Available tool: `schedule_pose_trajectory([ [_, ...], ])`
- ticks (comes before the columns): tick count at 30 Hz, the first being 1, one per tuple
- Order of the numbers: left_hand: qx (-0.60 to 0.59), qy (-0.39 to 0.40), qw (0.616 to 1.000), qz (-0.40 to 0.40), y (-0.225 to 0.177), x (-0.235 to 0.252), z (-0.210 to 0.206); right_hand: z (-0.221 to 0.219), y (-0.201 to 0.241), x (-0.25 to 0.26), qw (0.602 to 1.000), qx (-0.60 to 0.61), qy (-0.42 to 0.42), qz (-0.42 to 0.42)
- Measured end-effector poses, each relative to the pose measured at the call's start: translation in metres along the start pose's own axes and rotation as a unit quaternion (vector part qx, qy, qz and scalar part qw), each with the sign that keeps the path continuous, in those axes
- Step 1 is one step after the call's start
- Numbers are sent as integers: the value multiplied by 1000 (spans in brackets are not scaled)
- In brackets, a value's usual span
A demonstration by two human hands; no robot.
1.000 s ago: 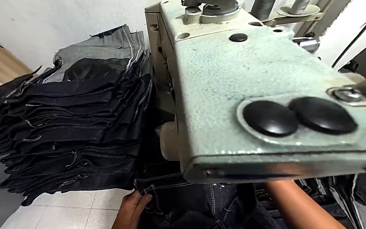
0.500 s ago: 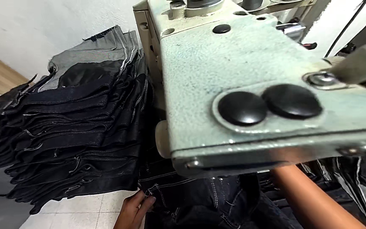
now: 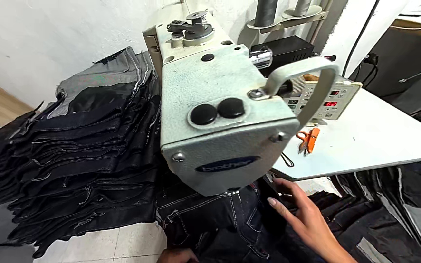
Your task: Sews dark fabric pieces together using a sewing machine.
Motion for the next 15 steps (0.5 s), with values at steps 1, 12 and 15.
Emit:
schedule_pose_trajectory([
  [1,-22,5,1000,-15,-7,4,-8,-2,-3,-2,1000,9,-9,-7],
  [12,-367,-245,885,146,-40,54,-6,-11,-53,31,940,228,-107,-228],
  [15,-340,-323,877,109,-23,26,34,52,-59,86,968,215,47,-123],
])
Point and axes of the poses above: each hand's wrist, its own x-axis towards the middle knuckle, its own z-axis out of the back of the hand, y = z × x, the point moved 10 cm from there along x, towards the middle knuckle, and after that the axes turned 15 degrees about z, right-handed, at the moved point
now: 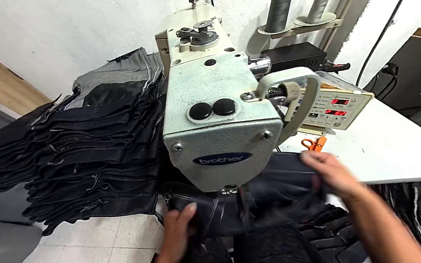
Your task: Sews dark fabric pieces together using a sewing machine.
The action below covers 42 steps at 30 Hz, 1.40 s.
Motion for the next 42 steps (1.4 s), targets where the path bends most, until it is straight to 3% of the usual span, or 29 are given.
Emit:
schedule_pose_trajectory([
  [2,61,101,992,-38,7,-4,27,-2,19,2,983,10,184,27],
  [4,101,201,974,18,38,-2,47,-40,10,-15,959,26,281,-32],
  [7,308,279,909,42,61,3,82,-72,-26,-40,960,-11,275,-58],
  [9,431,198,880,2,26,11,97,-59,-22,-42,967,-138,212,35],
  [10,457,143,877,-38,-3,18,94,-52,-1,-41,951,-231,171,113],
  [12,452,55,878,-151,-52,38,64,-54,63,-47,882,-367,101,276],
  [13,433,72,886,-151,-61,48,39,-64,95,-56,855,-389,92,330],
  [15,348,187,916,-73,-56,61,-11,-107,138,-79,819,-382,166,395],
  [18,189,302,934,-21,-42,61,-50,-177,143,-116,749,-358,315,461],
  [20,135,301,943,-43,-44,53,-53,-194,139,-125,720,-361,332,491],
  [26,134,221,959,-115,-43,35,-47,-150,157,-85,759,-419,141,478],
  [31,153,175,967,-106,-51,36,-46,-149,155,-69,770,-412,93,478],
  [33,137,172,969,-108,-52,35,-48,-152,155,-63,819,-364,94,433],
  [35,126,173,970,-114,-53,35,-48,-152,143,-52,894,-268,116,341],
  [37,119,172,971,-118,-52,36,-48,-153,124,-45,936,-191,139,259],
  [39,133,146,971,-133,-53,34,-45,-153,118,-42,937,-201,142,247],
  [42,221,12,949,-227,-68,12,-32,-154,130,-41,896,-308,110,301],
])
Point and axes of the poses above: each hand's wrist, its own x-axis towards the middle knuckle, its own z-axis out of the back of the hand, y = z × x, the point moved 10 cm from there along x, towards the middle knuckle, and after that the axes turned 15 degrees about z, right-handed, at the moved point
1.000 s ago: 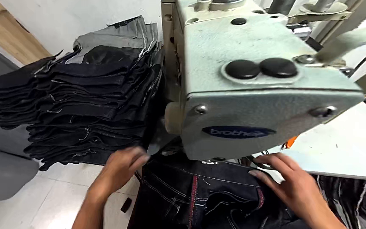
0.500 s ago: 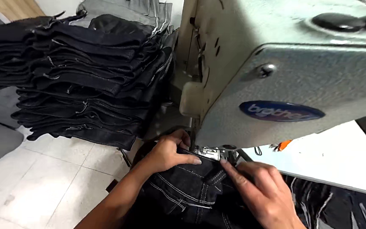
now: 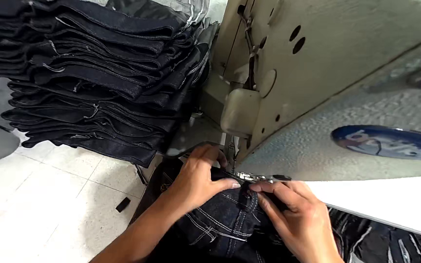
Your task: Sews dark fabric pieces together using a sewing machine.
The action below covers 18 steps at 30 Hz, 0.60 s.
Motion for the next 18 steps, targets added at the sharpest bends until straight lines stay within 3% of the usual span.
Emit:
schedule_pose_trajectory([
  [2,57,-57,996,-48,-17,-20,5,1,3,2,999,-34,0,13],
  [3,44,-33,998,-43,-22,-31,1,1,4,3,999,-43,1,19],
  [6,-141,118,982,34,-18,-56,-27,1,10,6,996,-75,1,43],
  [9,-305,137,934,123,-2,-58,-40,1,20,6,989,-126,-13,80],
  [14,-314,110,933,137,1,-55,-41,-3,35,0,978,-155,-15,140],
  [18,-338,133,909,205,3,-56,-44,-8,34,-2,980,-136,57,132],
])
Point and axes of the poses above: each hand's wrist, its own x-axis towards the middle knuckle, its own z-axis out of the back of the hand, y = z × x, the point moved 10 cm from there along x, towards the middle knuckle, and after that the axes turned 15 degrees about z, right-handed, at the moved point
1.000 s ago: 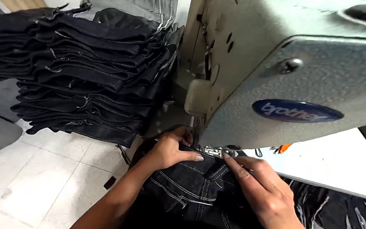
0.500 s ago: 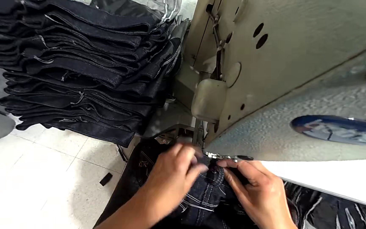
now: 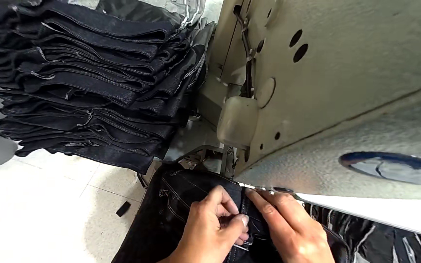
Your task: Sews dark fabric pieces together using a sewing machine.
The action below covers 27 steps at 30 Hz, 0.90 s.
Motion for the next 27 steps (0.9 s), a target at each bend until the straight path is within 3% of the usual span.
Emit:
schedule_pose_trajectory([
  [2,59,17,998,2,-1,1,-1,-2,-7,-7,999,36,7,-14],
  [4,228,-41,963,-140,-15,-4,1,-3,-17,-14,998,56,-8,-23],
  [5,331,-122,897,-267,-26,-14,2,-3,-22,-16,998,52,-13,-26],
  [6,408,-192,802,-392,-35,-28,1,-3,-26,-17,999,43,-17,-29],
  [7,442,-214,725,-484,-38,-39,-4,-3,-29,-17,999,36,-18,-33],
  [8,468,-202,672,-538,-38,-44,-10,-3,-31,-18,998,37,-19,-37],
  [10,493,-146,625,-588,-34,-42,-19,-7,-36,-22,995,88,-19,-47],
  [13,485,-99,645,-582,-31,-30,-19,-15,-52,-40,970,222,-20,-101],
  [17,490,-129,666,-547,-34,-27,-19,-14,-65,-52,967,165,-56,-187],
  [21,516,-168,657,-523,-37,-28,-23,-11,-68,-32,976,143,-83,-145],
  [27,523,-149,668,-507,-41,-31,-23,-13,-69,-34,972,182,-83,-125],
])
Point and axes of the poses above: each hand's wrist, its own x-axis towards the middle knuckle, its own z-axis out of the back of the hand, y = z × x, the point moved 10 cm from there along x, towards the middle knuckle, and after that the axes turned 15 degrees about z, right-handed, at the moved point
